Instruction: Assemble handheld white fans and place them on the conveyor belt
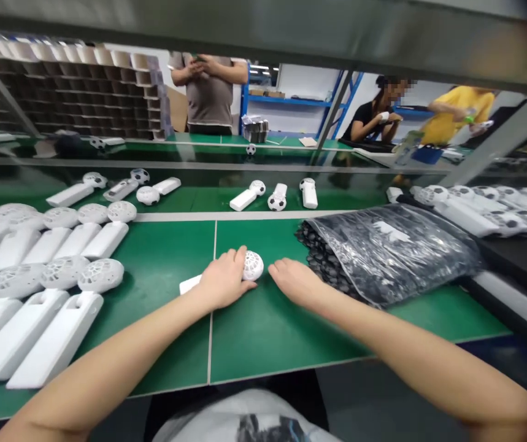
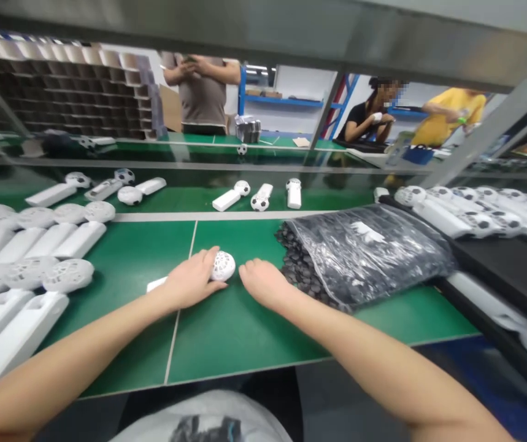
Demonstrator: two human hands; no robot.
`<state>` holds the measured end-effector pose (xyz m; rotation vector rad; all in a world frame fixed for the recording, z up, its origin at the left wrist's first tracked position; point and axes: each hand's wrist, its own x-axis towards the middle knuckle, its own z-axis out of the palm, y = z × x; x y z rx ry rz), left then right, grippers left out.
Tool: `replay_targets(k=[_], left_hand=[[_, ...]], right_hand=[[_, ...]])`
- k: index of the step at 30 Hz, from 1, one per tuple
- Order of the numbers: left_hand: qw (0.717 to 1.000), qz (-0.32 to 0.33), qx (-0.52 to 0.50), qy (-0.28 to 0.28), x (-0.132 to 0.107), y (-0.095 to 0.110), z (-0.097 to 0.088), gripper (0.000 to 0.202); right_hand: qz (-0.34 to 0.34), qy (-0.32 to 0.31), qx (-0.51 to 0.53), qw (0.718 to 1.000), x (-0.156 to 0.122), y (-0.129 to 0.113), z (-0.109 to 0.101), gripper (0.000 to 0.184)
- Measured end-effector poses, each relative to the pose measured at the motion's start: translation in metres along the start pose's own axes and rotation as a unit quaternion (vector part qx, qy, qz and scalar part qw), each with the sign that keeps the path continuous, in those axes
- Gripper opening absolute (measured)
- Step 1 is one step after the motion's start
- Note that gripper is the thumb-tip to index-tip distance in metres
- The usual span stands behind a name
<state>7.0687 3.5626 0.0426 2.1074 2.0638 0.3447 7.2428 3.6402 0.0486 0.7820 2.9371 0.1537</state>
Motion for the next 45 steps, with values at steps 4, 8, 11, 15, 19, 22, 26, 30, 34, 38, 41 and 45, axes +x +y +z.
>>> replay_targets(k=[4,8,11,15,19,22,26,30,34,38,41,45], left_hand=[[0.997,-0.012,-0.058,-0.057,0.001,-0.005,-0.003,0.072],[0.999,0.0,-0.035,-0.029,-0.001,-0.006,-0.001,0.069],[0.998,0.01,-0.045,-0.031,-0.003,-0.005,0.0,0.071],[0.997,0.015,-0.07,-0.034,-0.004,-0.006,-0.001,0.08],[0.995,0.005,-0.09,-0.03,-0.003,-0.006,-0.002,0.078],[0.995,0.003,-0.101,-0.018,-0.001,-0.007,-0.003,0.073],[0.993,0.009,-0.12,0.003,0.003,-0.008,-0.003,0.066],[0.99,0.026,-0.139,0.006,0.007,-0.009,-0.003,0.061],[0.989,0.018,-0.145,-0.004,0.009,-0.011,-0.002,0.059],[0.992,0.038,-0.116,-0.038,0.008,-0.015,-0.002,0.067],[0.994,0.038,-0.089,-0.057,0.011,-0.019,-0.004,0.065],[0.995,0.061,-0.057,-0.049,0.016,-0.023,-0.006,0.054]], right_hand=[[0.055,0.078,0.188,0.977,-0.011,0.013,0.003,0.012],[0.032,0.166,0.327,0.93,-0.022,0.01,-0.001,0.01],[-0.009,0.166,0.293,0.942,-0.021,-0.002,-0.005,0.01],[-0.068,0.162,0.179,0.968,-0.013,-0.015,-0.007,0.015],[-0.105,0.163,0.114,0.974,-0.006,-0.022,-0.007,0.022],[-0.082,0.167,0.161,0.969,-0.003,-0.021,-0.006,0.019],[0.015,0.212,0.348,0.913,-0.002,-0.015,0.001,0.016],[0.053,0.174,0.498,0.848,0.001,-0.016,0.012,0.041],[0.048,0.18,0.524,0.831,0.005,-0.012,0.018,0.04],[0.094,0.15,0.421,0.889,-0.01,0.027,0.012,0.018],[0.181,0.099,0.244,0.948,-0.029,0.058,0.008,0.011],[0.143,0.036,0.069,0.987,-0.043,0.071,0.013,0.018]])
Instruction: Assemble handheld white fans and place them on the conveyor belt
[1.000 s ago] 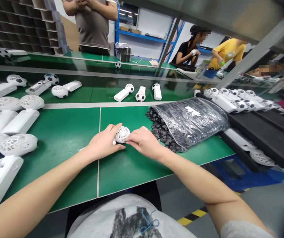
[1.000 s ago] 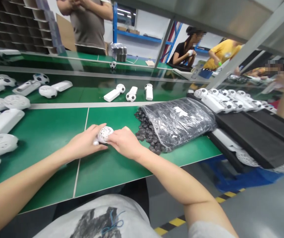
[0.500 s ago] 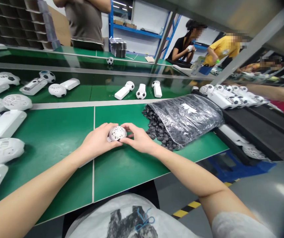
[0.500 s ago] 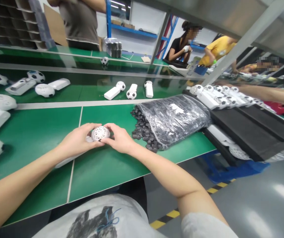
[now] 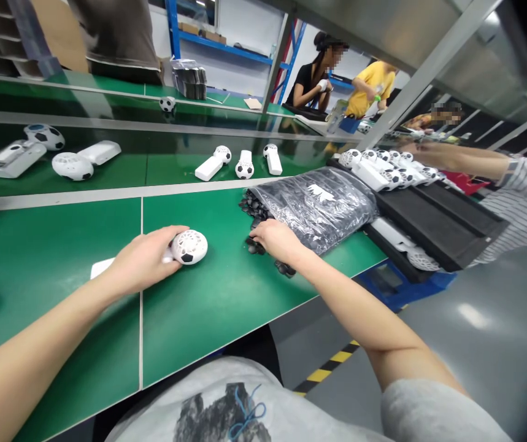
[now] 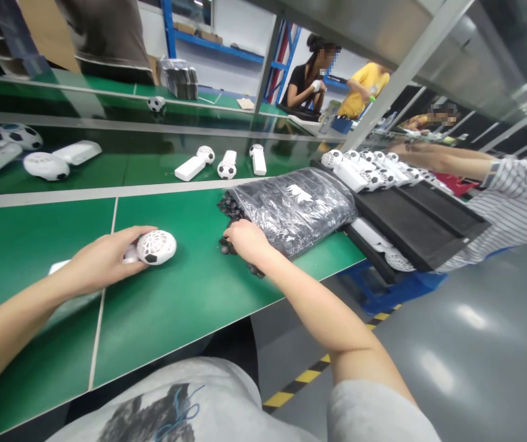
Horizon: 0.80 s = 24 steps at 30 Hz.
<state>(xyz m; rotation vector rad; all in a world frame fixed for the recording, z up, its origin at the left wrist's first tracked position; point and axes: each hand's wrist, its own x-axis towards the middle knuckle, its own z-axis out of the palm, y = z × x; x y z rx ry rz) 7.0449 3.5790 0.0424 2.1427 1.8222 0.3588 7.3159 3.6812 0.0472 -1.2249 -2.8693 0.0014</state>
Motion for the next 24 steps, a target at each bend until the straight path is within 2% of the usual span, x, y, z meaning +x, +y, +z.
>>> replay_targets(k=[3,6,9,12,15,17,20,24], left_hand=[[0.998,0.035,0.056,0.02,-0.001,0.0,0.002,0.055],[0.995,0.037,0.086,0.035,-0.003,0.001,0.004,0.06],[0.996,0.037,0.078,0.038,-0.004,0.003,0.005,0.062],[0.997,0.039,0.047,0.036,-0.005,0.005,0.004,0.066],[0.999,0.022,0.016,0.046,-0.006,0.008,0.004,0.076],[0.998,0.006,0.004,0.057,-0.006,0.011,0.005,0.079],[0.997,-0.008,-0.003,0.079,-0.005,0.014,0.009,0.074],[0.995,-0.009,-0.004,0.098,-0.005,0.016,0.011,0.066]], right_hand=[[-0.053,-0.004,-0.073,0.996,0.001,-0.004,0.006,0.021],[-0.044,0.03,-0.082,0.995,0.003,-0.01,0.007,0.02],[-0.054,0.08,0.056,0.994,0.002,-0.026,0.003,0.017],[-0.123,0.107,0.21,0.964,0.0,-0.05,-0.004,0.008],[-0.201,0.115,0.253,0.939,0.004,-0.073,-0.006,0.006],[-0.227,0.122,0.263,0.93,0.01,-0.082,-0.004,0.009],[-0.216,0.128,0.302,0.919,0.018,-0.085,0.001,0.01],[-0.147,0.122,0.409,0.892,0.022,-0.082,0.009,0.001]])
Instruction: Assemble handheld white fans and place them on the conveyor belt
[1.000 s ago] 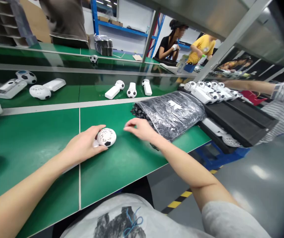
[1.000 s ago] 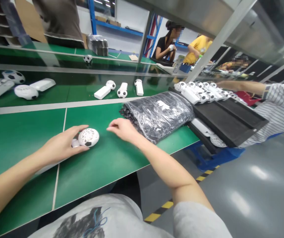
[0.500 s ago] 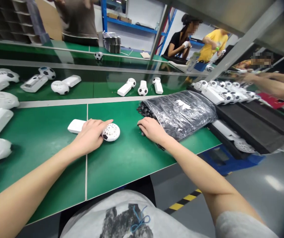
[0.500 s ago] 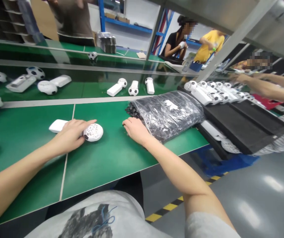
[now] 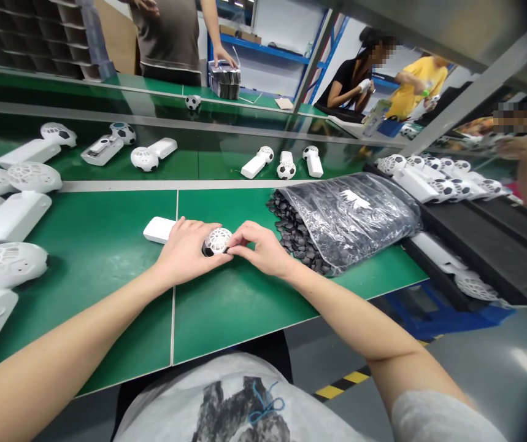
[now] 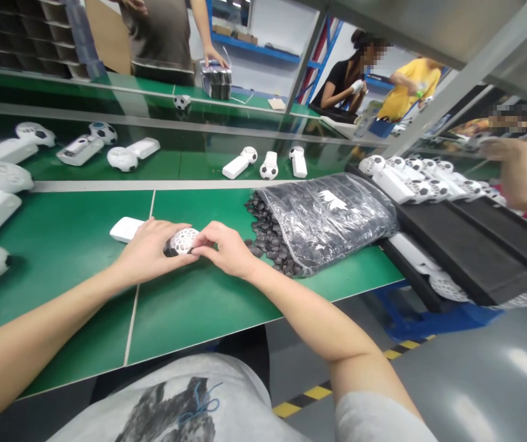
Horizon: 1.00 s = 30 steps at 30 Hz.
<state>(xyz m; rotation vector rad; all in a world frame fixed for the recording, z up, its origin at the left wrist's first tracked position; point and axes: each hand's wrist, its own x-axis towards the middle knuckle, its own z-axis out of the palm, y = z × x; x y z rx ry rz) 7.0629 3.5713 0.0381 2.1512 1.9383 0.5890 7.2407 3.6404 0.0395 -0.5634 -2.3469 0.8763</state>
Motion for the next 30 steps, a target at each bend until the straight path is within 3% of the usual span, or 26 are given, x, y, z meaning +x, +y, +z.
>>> replay_targets(k=[6,10,16,23,25,27,30], left_hand=[[1.0,0.005,-0.022,0.002,0.003,-0.001,0.001,0.061],[0.999,0.019,-0.031,0.005,0.005,-0.002,0.001,0.06],[0.998,0.04,-0.049,-0.003,0.003,-0.005,-0.002,0.065],[0.998,0.033,-0.044,0.019,0.003,-0.007,0.001,0.061],[0.998,0.034,-0.049,-0.007,0.005,-0.007,-0.003,0.062],[0.996,0.045,-0.057,-0.048,0.006,-0.008,-0.009,0.063],[0.995,0.036,-0.047,-0.078,0.002,-0.007,-0.011,0.069]], right_hand=[[0.16,-0.011,0.162,0.974,0.004,0.014,0.005,0.031],[0.191,-0.02,0.185,0.964,0.004,0.017,0.008,0.037],[0.149,0.016,0.116,0.982,-0.008,0.004,0.014,0.038],[0.145,-0.006,0.102,0.984,-0.004,0.004,0.022,0.043],[0.153,-0.02,0.113,0.982,-0.002,0.008,0.015,0.043],[0.158,-0.018,0.074,0.984,-0.004,0.012,0.0,0.031],[0.173,-0.008,-0.142,0.975,-0.015,0.016,-0.03,0.017]])
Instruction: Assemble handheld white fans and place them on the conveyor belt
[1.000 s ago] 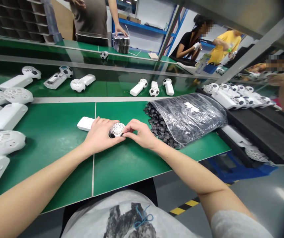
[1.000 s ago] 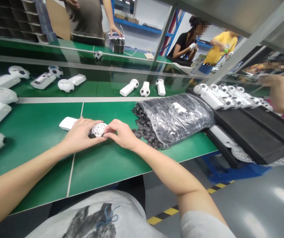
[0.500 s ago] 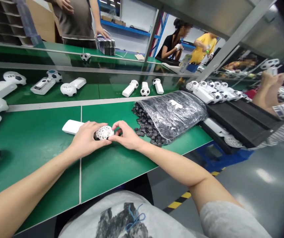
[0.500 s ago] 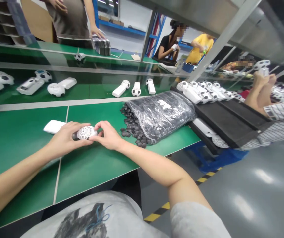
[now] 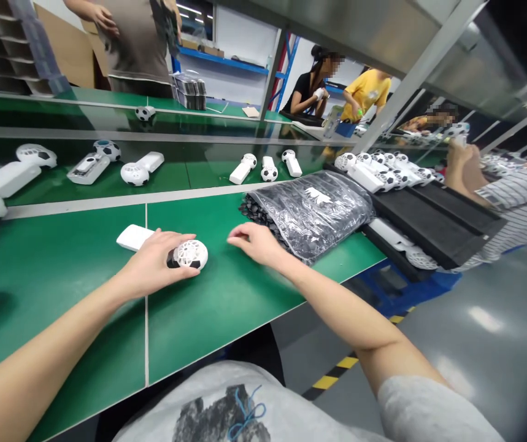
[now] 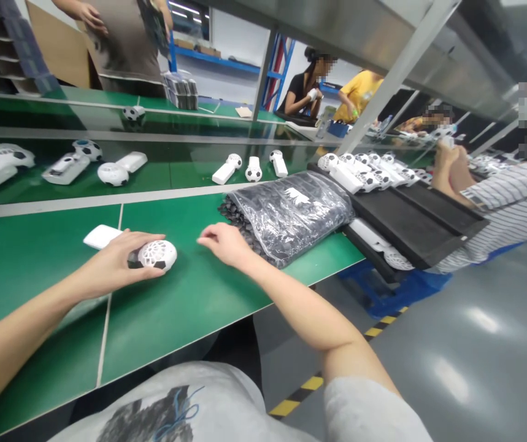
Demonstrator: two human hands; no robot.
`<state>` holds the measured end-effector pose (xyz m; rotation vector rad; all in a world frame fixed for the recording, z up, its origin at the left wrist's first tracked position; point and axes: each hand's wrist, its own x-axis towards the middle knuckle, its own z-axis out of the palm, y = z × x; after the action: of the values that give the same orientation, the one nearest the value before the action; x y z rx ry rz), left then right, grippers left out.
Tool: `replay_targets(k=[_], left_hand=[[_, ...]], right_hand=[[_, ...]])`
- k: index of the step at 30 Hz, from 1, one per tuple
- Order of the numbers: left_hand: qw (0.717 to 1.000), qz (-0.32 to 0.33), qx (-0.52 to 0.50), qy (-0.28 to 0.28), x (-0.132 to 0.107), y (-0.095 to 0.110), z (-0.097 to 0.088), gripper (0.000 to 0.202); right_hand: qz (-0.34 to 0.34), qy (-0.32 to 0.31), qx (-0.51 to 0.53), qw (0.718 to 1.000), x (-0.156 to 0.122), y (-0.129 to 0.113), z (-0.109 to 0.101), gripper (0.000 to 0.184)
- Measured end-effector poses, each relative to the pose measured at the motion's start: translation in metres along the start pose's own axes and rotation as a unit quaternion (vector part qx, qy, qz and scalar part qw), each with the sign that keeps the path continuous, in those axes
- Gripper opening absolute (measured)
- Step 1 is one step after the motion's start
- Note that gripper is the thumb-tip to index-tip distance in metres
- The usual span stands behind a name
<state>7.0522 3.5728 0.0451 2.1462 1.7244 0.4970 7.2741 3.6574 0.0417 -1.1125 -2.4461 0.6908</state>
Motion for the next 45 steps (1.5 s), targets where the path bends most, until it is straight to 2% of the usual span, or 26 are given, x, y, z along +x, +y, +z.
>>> replay_targets(k=[2,4,6,8,11,13,15,18,23,31,36,39,41,43,45], left_hand=[[0.999,-0.031,0.022,0.013,-0.004,0.003,0.006,0.076],[0.997,-0.055,0.044,0.045,-0.008,0.007,0.014,0.078],[0.996,-0.05,0.05,0.058,-0.009,0.008,0.018,0.073],[0.999,-0.026,0.031,0.016,-0.009,0.006,0.014,0.065],[0.996,0.022,-0.04,-0.079,-0.01,0.002,0.003,0.065],[0.992,0.037,-0.081,-0.094,-0.01,0.002,0.0,0.065],[0.991,0.033,-0.105,-0.075,-0.011,0.004,0.002,0.061],[0.991,0.022,-0.13,-0.038,-0.01,0.007,0.009,0.057],[0.989,0.018,-0.144,-0.026,-0.01,0.008,0.013,0.055],[0.987,-0.01,-0.157,-0.039,-0.009,0.011,0.009,0.044],[0.988,0.016,-0.151,-0.018,-0.006,0.012,0.012,0.035],[0.988,0.034,-0.15,-0.023,-0.005,0.011,0.012,0.033],[0.988,0.042,-0.149,-0.03,-0.005,0.009,0.013,0.038],[0.99,0.027,-0.138,-0.02,-0.006,0.005,0.015,0.047],[0.992,-0.004,-0.123,-0.006,-0.006,0.002,0.016,0.053]], right_hand=[[0.012,-0.008,-0.175,0.984,-0.007,0.009,-0.012,0.018],[0.006,-0.045,-0.296,0.954,-0.013,0.014,-0.016,0.021],[-0.008,-0.069,-0.347,0.935,-0.014,0.015,-0.014,0.019],[-0.014,-0.075,-0.359,0.93,-0.014,0.015,-0.011,0.016],[-0.02,-0.055,-0.323,0.945,-0.013,0.01,-0.009,0.021],[-0.04,-0.038,-0.204,0.977,-0.015,0.001,-0.008,0.021],[-0.063,-0.041,-0.026,0.997,-0.018,-0.012,-0.004,0.017],[-0.082,-0.066,0.155,0.982,-0.02,-0.033,0.007,0.01],[-0.049,-0.065,0.267,0.96,-0.011,-0.044,0.024,0.004],[-0.049,-0.07,0.278,0.957,-0.002,-0.039,0.021,0.005],[-0.022,-0.093,0.306,0.947,0.004,-0.033,0.031,0.015],[-0.024,-0.113,0.304,0.945,0.005,-0.025,0.024,0.017],[-0.023,-0.092,0.24,0.966,0.001,-0.016,0.007,0.015],[0.0,-0.032,0.117,0.993,-0.006,-0.004,-0.014,0.014],[0.014,0.009,-0.02,1.0,-0.016,0.006,-0.03,0.012]])
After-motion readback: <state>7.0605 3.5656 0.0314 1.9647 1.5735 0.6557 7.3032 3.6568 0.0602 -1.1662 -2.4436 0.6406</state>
